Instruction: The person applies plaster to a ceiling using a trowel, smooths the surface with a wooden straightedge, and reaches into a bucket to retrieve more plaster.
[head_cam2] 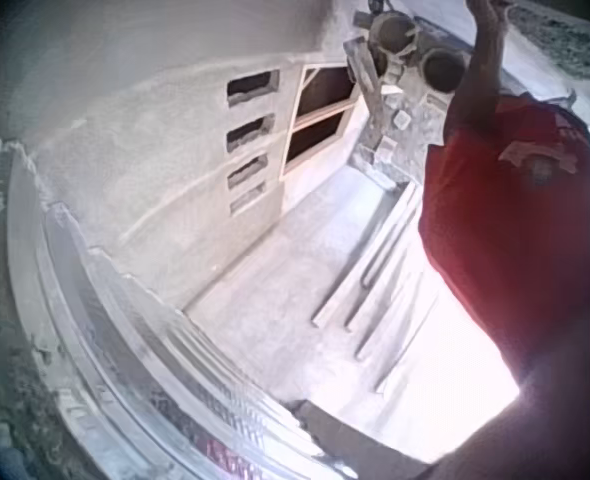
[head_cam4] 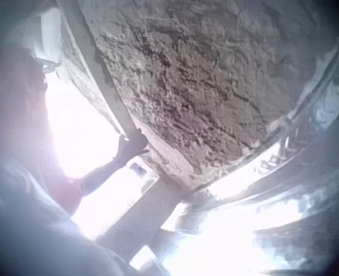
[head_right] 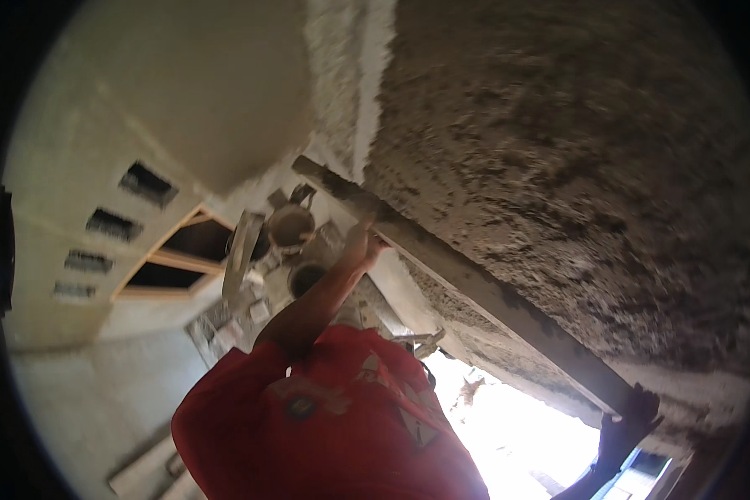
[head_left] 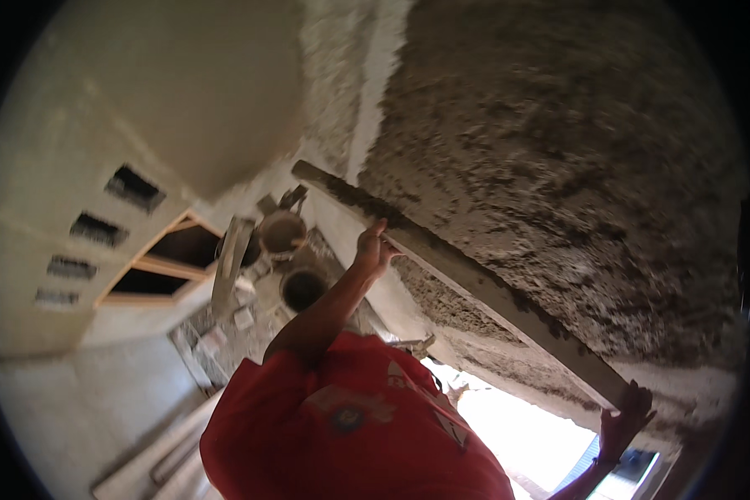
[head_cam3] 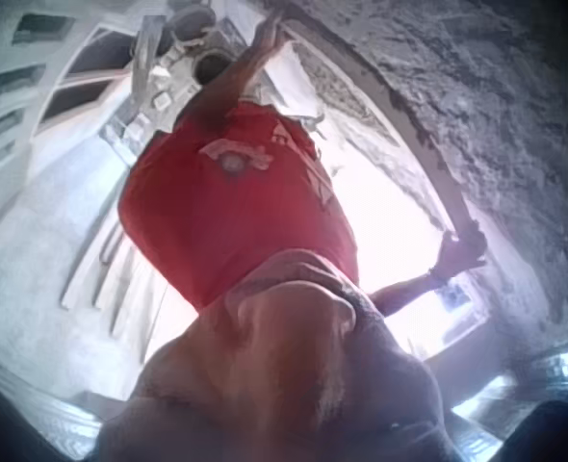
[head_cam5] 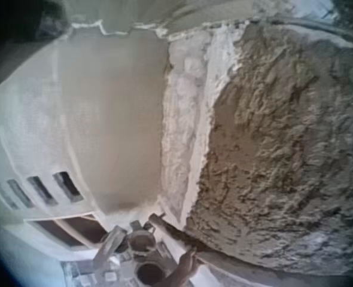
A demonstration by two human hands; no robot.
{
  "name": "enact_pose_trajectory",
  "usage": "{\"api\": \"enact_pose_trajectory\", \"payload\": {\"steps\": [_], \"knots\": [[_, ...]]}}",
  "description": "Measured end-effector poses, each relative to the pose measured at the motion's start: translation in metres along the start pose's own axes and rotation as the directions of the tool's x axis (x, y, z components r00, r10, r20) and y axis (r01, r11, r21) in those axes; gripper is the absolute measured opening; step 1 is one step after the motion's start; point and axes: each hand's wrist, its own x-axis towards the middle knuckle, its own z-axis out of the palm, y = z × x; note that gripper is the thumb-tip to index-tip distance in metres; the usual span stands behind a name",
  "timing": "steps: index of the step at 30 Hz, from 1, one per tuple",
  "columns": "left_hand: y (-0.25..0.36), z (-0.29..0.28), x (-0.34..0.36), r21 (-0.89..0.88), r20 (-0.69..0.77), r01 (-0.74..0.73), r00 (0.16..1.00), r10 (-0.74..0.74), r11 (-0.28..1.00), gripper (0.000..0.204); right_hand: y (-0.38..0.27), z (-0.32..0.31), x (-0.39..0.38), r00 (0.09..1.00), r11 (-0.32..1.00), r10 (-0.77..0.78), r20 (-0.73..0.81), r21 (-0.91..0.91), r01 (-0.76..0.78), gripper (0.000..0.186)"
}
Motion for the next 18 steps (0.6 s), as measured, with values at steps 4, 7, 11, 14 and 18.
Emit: {"api": "enact_pose_trajectory", "payload": {"steps": [4, 7, 11, 14, 18], "knots": [[-0.022, -0.068, -0.018, -0.101, -0.153, -0.02, 0.988, 0.004, 0.995, 0.042, -0.012, -0.026, 0.039, 0.977, 0.974, -0.214, -0.018, -0.086, 0.212, 0.086], [-0.048, -0.112, -0.026, -0.219, -0.223, -0.006, 0.974, -0.044, 0.976, 0.044, -0.037, -0.08, 0.058, 0.887, 0.885, -0.46, -0.051, -0.103, 0.453, 0.088], [-0.068, -0.168, -0.041, -0.294, -0.314, -0.068, 0.949, -0.029, 0.953, 0.046, -0.087, -0.136, 0.083, 0.705, 0.702, -0.705, -0.076, 0.068, 0.709, 0.084], [-0.081, -0.211, -0.047, -0.275, -0.42, -0.109, 0.907, -0.017, 0.955, 0.046, -0.154, -0.187, 0.094, 0.52, 0.511, -0.852, -0.063, 0.119, 0.851, 0.083], [-0.122, -0.304, -0.054, 0.625, -0.072, -0.353, 0.862, 0.502, 0.696, 0.045, -0.246, -0.217, 0.098, 0.306, 0.315, -0.94, -0.151, -0.042, 0.948, 0.079]]}}
